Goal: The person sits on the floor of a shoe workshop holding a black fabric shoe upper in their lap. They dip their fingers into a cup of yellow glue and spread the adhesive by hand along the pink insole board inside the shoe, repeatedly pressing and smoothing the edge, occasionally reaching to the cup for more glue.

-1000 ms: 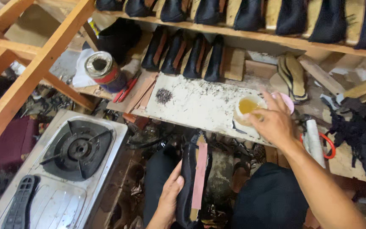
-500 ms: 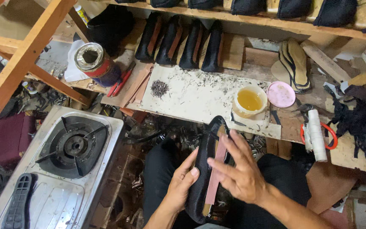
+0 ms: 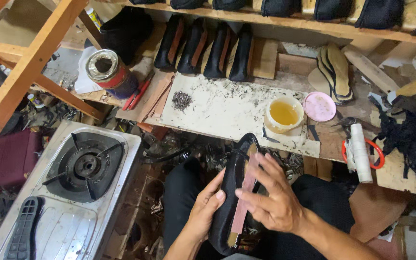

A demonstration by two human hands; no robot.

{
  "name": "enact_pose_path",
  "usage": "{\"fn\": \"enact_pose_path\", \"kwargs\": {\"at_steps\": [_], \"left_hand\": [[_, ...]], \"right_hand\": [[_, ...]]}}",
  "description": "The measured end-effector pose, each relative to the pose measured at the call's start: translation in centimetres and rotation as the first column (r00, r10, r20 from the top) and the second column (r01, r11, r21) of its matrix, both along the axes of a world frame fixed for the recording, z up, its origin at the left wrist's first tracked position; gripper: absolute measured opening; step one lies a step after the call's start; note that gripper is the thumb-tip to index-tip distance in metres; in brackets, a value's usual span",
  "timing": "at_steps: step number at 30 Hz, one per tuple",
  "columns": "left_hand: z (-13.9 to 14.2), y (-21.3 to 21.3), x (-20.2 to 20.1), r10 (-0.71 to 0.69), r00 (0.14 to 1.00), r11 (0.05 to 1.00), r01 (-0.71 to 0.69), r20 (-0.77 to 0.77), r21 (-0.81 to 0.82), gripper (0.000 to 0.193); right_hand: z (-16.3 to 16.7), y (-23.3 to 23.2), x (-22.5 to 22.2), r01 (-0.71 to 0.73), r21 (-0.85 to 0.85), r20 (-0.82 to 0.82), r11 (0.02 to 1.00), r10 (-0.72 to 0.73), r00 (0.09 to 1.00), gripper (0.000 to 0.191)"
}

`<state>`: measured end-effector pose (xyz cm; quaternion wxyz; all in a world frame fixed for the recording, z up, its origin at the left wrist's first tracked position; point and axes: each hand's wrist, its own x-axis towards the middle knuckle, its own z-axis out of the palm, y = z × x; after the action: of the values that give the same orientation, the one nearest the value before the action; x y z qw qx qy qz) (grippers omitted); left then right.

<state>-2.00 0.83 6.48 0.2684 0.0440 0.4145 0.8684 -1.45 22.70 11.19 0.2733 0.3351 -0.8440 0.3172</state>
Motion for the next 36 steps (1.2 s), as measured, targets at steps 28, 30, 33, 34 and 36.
{"fn": "enact_pose_path", "kwargs": {"at_steps": [28, 30, 33, 34, 36], "left_hand": [[-2.7, -0.7, -0.2, 0.237, 0.969, 0.953, -0.218, 0.069, -0.210, 0.072], [-2.2, -0.1, -0.5, 0.229, 0.973, 0.965, -0.223, 0.030, -0.137, 0.075], [-1.4, 0.7, -1.2, 0.222, 0.975, 0.974, -0.223, -0.026, -0.036, 0.075], [-1.2, 0.9, -1.3, 0.217, 0.976, 0.976, -0.218, -0.024, -0.018, 0.075], [-0.7, 1.2, -1.5, 0.193, 0.981, 0.981, -0.193, -0.019, 0.022, 0.075]], "right_hand": [[-1.4, 9.2, -8.8, 0.575, 0.128, 0.309, 0.808, -0.583, 0.751, 0.038], [-1.0, 7.1, -6.7, 0.482, 0.003, 0.418, 0.876, -0.439, 0.795, 0.034], [-0.4, 2.4, -1.2, 0.215, -0.165, 0.450, 0.962, -0.121, 0.885, 0.026], [-0.2, 1.0, 0.4, 0.129, -0.168, 0.363, 0.977, -0.060, 0.930, 0.029], [0.1, -0.8, 1.3, 0.042, -0.112, 0.210, 0.993, -0.018, 0.978, 0.037]]}}
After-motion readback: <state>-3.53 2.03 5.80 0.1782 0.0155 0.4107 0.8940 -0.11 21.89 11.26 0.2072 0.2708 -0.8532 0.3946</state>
